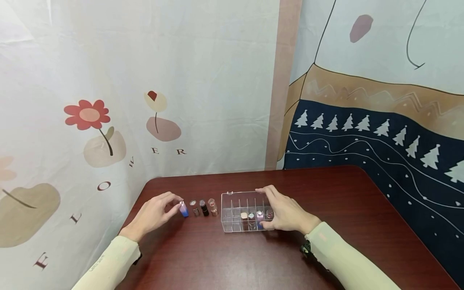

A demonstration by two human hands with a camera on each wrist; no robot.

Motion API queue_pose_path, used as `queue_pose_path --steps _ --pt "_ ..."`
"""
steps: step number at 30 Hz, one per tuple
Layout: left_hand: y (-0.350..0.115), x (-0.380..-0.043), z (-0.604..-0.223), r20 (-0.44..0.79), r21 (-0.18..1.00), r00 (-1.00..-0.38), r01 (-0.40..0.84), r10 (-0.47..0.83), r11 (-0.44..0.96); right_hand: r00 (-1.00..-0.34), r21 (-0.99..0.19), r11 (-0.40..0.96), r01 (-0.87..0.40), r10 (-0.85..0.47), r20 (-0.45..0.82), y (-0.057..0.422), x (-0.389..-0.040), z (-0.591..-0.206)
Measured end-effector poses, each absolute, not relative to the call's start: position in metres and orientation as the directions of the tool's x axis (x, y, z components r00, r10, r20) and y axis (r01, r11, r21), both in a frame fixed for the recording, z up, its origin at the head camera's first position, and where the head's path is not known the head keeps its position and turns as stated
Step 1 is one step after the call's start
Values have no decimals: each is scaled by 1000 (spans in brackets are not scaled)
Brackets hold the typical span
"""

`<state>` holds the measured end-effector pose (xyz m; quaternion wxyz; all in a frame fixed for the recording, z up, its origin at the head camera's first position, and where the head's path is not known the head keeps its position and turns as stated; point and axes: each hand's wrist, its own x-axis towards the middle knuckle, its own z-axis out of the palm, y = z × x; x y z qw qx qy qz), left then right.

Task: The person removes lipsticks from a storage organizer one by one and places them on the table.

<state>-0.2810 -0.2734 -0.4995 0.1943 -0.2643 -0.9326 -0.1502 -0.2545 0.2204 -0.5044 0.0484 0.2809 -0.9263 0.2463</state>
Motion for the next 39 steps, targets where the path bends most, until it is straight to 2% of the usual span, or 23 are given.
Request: queue_pose_path --steps 21,30,34,39 --pt "-274 -278 -497 394 204 -815 529 426 824 -827 -416 715 -561 -506 245 220 -255 -505" --pt "-274 -276 -494 411 191 -817 510 404 838 -831 -418 719 -555 -501 242 221 -255 -505" --pt "-272 -276 -494 445 175 -800 519 403 837 -829 -420 716 -558 -504 244 221 -255 -505" --pt "-267 -277 -490 513 131 -738 572 438 810 -830 -420 716 -557 -503 243 220 -255 -506"
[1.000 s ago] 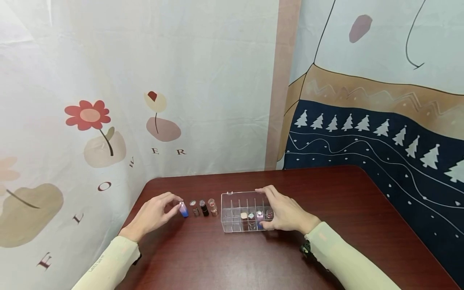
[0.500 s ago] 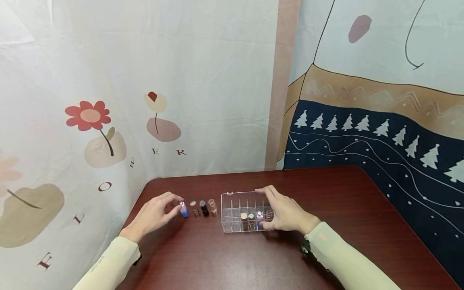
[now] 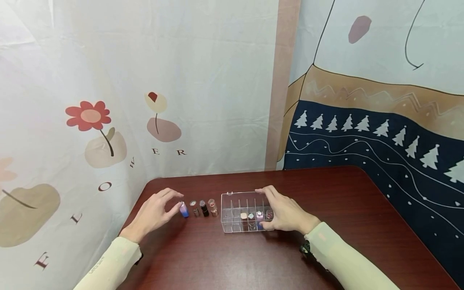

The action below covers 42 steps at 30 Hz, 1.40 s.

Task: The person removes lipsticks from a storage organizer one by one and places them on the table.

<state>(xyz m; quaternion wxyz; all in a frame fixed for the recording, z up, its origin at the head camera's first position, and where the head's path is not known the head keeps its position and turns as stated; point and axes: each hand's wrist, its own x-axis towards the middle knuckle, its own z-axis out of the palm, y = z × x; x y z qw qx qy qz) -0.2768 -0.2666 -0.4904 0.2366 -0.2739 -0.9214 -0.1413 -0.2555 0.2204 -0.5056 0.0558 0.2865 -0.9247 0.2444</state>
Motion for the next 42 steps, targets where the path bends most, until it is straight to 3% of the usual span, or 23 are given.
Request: queue_pose_path --steps 19,42 --pt "-218 -270 -471 617 38 -588 686 523 727 -826 -412 717 -562 -516 229 219 -257 -503" --pt "-155 -264 -472 594 24 -531 763 604 646 -804 -379 710 -594 -549 230 237 -253 -494"
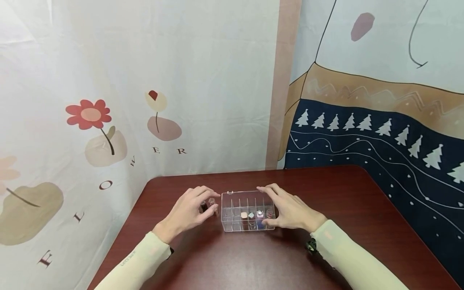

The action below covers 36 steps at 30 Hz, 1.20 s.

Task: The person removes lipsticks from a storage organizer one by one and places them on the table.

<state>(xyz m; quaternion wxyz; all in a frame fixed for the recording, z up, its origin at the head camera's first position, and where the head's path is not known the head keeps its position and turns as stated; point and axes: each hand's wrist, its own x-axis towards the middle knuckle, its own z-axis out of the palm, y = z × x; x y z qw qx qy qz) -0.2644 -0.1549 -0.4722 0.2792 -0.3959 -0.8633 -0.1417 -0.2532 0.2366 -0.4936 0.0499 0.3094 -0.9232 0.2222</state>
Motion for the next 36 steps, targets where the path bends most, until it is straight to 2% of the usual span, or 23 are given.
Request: queue_pose_path --steps 11,18,30,36 --pt "-129 -261 -472 579 13 -493 802 650 597 -826 -413 718 -560 -524 208 239 -252 -493" --pt "-116 -261 -475 528 133 -492 853 692 505 -834 -431 720 -544 -518 188 239 -252 -490" --pt "-93 -257 -484 411 308 -579 815 704 491 -834 -483 693 -536 -525 173 238 -254 -492" --pt "-84 -257 -490 360 322 -630 776 688 542 -826 -482 684 -549 -533 184 236 -255 -492"
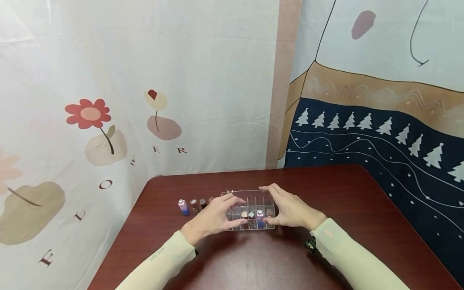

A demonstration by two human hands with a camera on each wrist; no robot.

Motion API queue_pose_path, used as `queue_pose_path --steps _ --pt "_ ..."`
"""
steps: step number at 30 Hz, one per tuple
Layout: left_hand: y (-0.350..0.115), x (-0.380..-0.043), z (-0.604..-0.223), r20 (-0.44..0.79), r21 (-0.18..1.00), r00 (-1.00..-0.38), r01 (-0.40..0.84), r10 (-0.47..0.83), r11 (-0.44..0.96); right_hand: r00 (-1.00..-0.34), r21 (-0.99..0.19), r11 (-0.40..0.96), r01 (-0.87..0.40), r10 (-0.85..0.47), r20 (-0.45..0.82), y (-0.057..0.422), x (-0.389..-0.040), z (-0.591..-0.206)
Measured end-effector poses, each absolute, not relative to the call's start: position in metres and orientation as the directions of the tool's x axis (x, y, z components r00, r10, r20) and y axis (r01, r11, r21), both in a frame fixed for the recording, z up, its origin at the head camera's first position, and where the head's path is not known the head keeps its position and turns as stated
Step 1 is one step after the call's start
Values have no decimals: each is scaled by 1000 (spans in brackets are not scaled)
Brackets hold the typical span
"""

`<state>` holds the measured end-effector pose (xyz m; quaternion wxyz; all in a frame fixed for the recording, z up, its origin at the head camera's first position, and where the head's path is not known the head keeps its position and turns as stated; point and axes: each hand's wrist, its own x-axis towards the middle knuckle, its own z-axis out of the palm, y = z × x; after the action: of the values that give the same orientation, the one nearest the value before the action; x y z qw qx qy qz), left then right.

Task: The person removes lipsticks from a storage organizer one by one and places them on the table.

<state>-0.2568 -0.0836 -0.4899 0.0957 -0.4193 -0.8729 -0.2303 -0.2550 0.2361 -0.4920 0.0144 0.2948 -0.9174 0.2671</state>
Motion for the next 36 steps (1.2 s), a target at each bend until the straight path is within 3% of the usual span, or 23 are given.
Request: queue_pose_path --steps 11,22,36 --pt "-74 -255 -497 361 299 -638 770 680 564 -827 -485 684 -545 -532 181 235 -256 -492" --pt "-73 -257 -496 408 274 -571 821 713 501 -825 -477 683 -553 -530 197 236 -258 -497" --pt "-74 -255 -496 393 264 -577 817 716 513 -821 -476 678 -561 -531 211 237 -258 -498"
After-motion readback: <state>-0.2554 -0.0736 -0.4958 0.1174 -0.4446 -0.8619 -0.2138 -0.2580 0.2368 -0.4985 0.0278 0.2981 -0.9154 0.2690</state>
